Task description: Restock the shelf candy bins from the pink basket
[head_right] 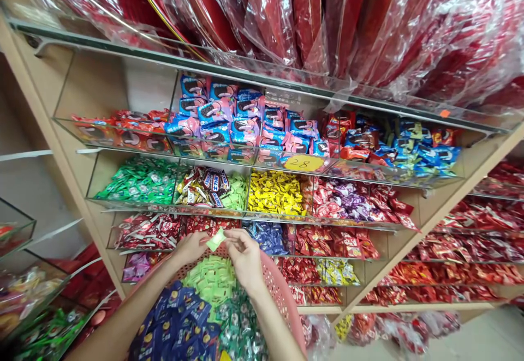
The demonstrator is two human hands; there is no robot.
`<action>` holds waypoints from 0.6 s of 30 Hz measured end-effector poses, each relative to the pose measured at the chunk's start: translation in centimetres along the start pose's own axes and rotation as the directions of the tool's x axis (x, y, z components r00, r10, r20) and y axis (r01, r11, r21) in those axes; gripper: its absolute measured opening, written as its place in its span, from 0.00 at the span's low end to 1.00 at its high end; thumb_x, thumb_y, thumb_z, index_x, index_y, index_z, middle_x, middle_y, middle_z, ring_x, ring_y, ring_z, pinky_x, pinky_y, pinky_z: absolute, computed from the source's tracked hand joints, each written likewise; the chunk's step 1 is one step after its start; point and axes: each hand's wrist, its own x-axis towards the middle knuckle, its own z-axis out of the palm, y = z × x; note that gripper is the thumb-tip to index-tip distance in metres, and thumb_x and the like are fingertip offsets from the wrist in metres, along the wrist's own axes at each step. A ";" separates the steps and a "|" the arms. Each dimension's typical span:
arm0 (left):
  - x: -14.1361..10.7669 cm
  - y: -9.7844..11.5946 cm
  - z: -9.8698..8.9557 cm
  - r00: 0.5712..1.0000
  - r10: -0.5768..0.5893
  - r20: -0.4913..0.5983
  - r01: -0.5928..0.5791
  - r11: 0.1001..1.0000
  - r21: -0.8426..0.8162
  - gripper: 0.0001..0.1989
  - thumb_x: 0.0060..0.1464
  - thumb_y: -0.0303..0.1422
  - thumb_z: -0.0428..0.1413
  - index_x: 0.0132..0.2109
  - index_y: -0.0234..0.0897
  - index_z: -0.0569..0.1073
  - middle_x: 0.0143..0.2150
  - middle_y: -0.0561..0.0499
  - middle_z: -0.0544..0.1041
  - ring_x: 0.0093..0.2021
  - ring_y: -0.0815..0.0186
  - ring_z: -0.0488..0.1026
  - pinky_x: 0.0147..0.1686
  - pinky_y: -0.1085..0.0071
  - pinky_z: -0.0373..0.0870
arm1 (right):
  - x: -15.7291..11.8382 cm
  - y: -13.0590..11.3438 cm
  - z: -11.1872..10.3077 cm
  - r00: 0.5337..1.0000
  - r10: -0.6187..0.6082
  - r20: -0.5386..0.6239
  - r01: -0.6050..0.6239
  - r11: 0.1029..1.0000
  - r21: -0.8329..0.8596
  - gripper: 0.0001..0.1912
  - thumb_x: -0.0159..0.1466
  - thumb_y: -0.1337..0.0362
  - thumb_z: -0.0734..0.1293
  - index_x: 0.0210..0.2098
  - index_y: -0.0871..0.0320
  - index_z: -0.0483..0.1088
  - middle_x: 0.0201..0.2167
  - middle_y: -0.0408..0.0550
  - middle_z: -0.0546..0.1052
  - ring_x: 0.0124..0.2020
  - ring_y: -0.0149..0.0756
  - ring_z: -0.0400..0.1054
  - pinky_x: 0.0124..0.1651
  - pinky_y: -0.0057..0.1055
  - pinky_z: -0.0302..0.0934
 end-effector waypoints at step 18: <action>0.3 1.0 0.6 1.000 0.022 0.004 -0.022 1.000 0.007 0.21 0.51 0.49 0.41 0.35 0.41 0.72 0.35 0.47 0.76 0.38 0.61 0.71 0.31 0.74 0.60 | -1.1 3.5 -0.6 0.999 -0.039 -0.036 0.030 0.973 -0.229 0.07 0.56 0.64 0.62 0.34 0.58 0.68 0.34 0.47 0.70 0.34 0.31 0.65 0.38 0.29 0.61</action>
